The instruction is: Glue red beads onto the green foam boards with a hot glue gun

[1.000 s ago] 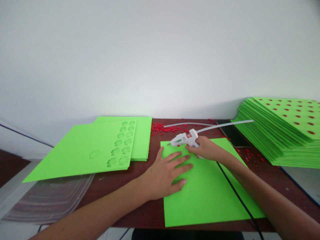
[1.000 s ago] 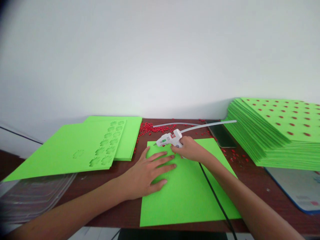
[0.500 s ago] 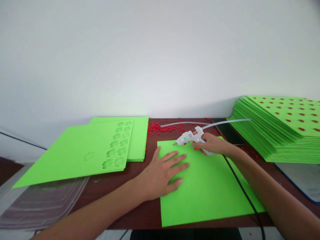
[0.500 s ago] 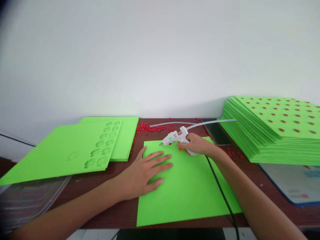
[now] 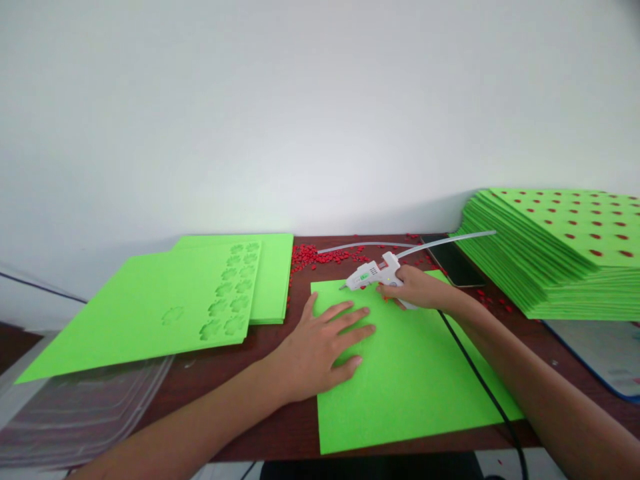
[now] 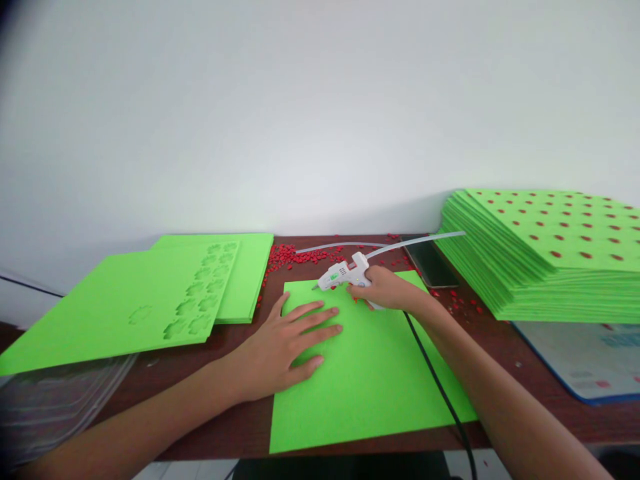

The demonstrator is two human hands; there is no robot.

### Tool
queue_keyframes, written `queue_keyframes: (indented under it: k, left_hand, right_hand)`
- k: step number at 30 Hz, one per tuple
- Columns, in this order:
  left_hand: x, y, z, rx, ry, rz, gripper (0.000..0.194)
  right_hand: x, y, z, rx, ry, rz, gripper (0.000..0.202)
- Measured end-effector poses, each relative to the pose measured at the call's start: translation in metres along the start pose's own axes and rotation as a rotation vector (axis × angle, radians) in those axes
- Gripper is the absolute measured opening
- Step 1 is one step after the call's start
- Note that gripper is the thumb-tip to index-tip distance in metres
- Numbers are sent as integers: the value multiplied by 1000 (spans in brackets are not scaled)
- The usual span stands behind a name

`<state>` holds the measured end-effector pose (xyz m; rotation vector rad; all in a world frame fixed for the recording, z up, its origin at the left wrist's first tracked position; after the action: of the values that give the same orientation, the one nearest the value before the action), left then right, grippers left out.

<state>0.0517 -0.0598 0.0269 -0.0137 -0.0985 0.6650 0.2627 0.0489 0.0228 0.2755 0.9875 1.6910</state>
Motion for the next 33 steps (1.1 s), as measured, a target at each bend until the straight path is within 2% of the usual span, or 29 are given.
queue_keyframes:
  k: [13, 20, 25, 29, 33]
  left_hand:
    - [1, 1, -1, -9, -5, 0, 52]
    - [0, 1, -2, -12, -8, -9, 51]
    - [0, 1, -2, -6, -21, -15, 51]
    - [0, 2, -1, 7, -25, -8, 52]
    - [-1, 2, 0, 8, -19, -9, 52]
  right_hand:
    - [1, 4, -1, -52, -1, 96, 33]
    - [-1, 1, 2, 34, -1, -22, 31]
    - [1, -1, 1, 41, -48, -40, 41]
    - [-1, -7, 12, 49, -59, -68, 45]
    - [-5, -17, 29, 88, 4, -117, 43]
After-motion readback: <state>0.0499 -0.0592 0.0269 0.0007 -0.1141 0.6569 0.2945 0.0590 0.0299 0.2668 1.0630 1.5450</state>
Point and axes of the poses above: each hand's wrist, its own x-axis towards the middle knuckle, its own z-axis out of the back of the hand, y = z × x, the point moved 5 cm from there along x, towards the middle knuckle, and after that the axes turned 11 degrees about x, right-handed, at the moved point
